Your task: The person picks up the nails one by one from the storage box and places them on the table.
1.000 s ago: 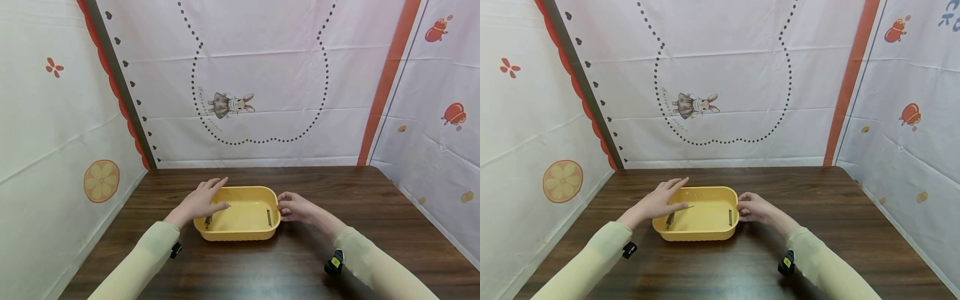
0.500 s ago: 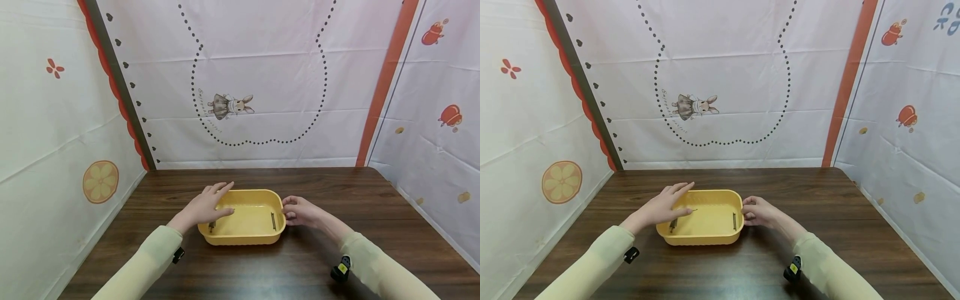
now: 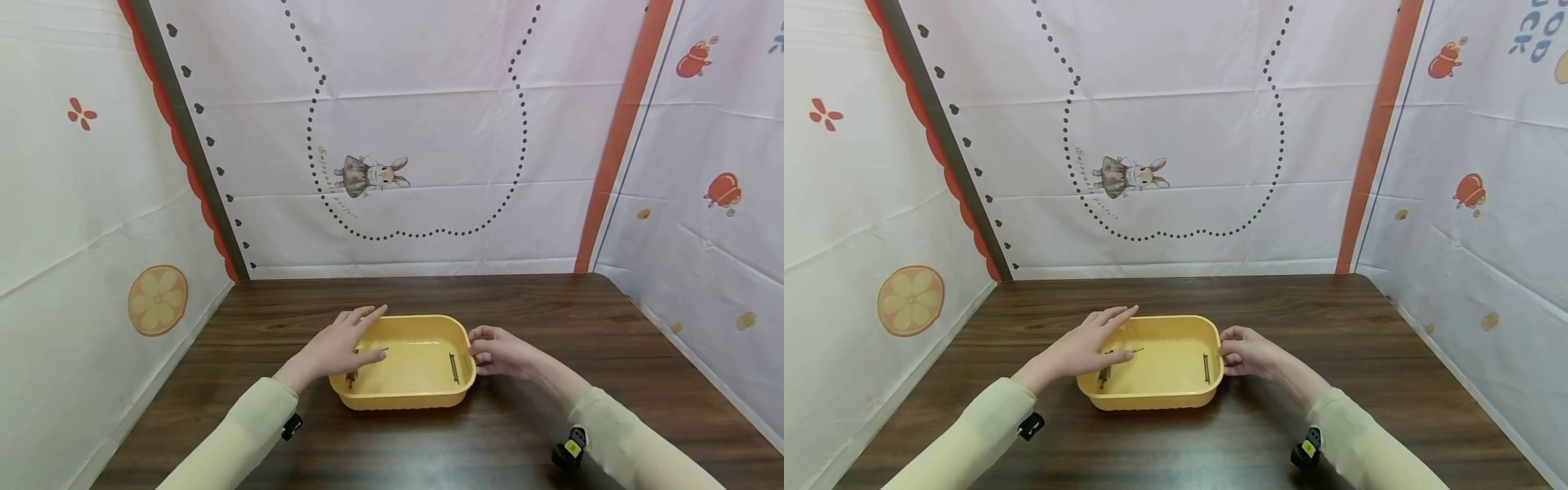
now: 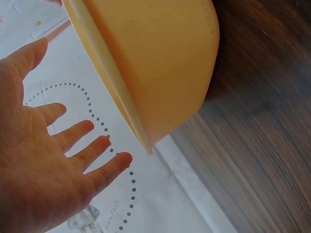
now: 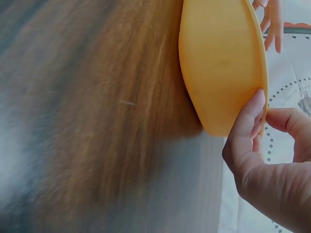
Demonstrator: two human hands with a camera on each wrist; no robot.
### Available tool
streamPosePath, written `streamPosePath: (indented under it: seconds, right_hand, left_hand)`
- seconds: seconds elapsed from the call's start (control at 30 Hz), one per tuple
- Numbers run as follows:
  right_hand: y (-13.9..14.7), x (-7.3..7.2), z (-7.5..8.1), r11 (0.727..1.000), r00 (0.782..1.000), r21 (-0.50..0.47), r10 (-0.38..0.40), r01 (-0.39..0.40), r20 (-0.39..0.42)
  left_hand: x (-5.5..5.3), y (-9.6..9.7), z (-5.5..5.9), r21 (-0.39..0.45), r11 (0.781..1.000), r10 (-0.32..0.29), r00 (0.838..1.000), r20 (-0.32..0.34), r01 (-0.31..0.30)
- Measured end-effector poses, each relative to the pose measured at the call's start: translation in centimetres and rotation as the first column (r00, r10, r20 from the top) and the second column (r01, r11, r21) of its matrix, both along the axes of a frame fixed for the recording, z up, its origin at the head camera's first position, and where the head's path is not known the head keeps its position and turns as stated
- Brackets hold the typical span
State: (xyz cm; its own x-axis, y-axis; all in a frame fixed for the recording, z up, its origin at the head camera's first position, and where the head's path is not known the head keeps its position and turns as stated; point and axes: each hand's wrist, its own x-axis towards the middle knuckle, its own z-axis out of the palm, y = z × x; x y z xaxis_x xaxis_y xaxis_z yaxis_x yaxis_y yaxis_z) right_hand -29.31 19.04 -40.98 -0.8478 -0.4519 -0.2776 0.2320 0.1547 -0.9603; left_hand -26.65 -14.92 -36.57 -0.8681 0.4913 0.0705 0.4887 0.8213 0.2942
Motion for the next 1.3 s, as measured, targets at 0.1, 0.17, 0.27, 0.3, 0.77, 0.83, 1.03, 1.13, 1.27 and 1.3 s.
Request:
streamPosePath:
  seconds: [0.1,0.17,0.27,0.3,0.77,0.83,1.03,1.13,1.27,1.3]
  right_hand:
    - [0.5,0.4,0.0,1.0,1.0,0.003,0.002,-0.002,0.002]
    - [0.8,0.6,-0.1,1.0,1.0,0.007,0.006,-0.006,0.004]
    - [1.1,0.9,0.0,1.0,1.0,0.018,0.004,-0.004,0.009]
    - [1.2,0.9,0.0,1.0,1.0,0.02,0.004,-0.004,0.009]
    - [2.0,1.8,-0.2,1.0,1.0,0.001,0.007,-0.007,0.005]
    - [2.1,2.0,-0.2,1.0,1.0,-0.008,0.009,-0.009,0.007]
    - [2.3,2.3,-0.1,1.0,1.0,-0.015,0.008,-0.008,0.011]
    - [2.3,2.3,-0.1,1.0,1.0,-0.012,0.006,-0.005,0.014]
    - [2.3,2.4,-0.2,1.0,1.0,-0.001,0.006,-0.006,0.014]
    - [2.3,2.4,-0.2,1.0,1.0,0.002,0.006,-0.006,0.014]
  left_hand:
    - [0.1,0.3,-0.1,0.004,1.0,-0.013,1.0,-0.002,0.013]
    - [0.3,0.5,-0.1,0.005,1.0,-0.022,1.0,-0.003,0.022]
    - [0.5,0.7,0.0,0.008,0.999,-0.038,0.999,0.0,0.038]
    - [0.6,0.8,0.0,0.008,0.999,-0.044,0.999,0.0,0.044]
    - [1.2,1.2,-0.7,0.011,0.998,-0.064,0.997,0.039,0.064]
    - [1.3,1.2,-0.8,0.009,0.998,-0.07,0.997,0.04,0.07]
    - [1.4,1.6,-0.9,-0.004,0.997,-0.077,0.996,0.037,0.078]
    - [1.5,1.7,-0.9,-0.013,0.997,-0.073,0.996,0.05,0.074]
    - [1.7,1.9,-1.1,-0.015,0.997,-0.075,0.994,0.078,0.077]
    - [1.7,1.9,-1.1,-0.016,0.997,-0.08,0.993,0.082,0.081]
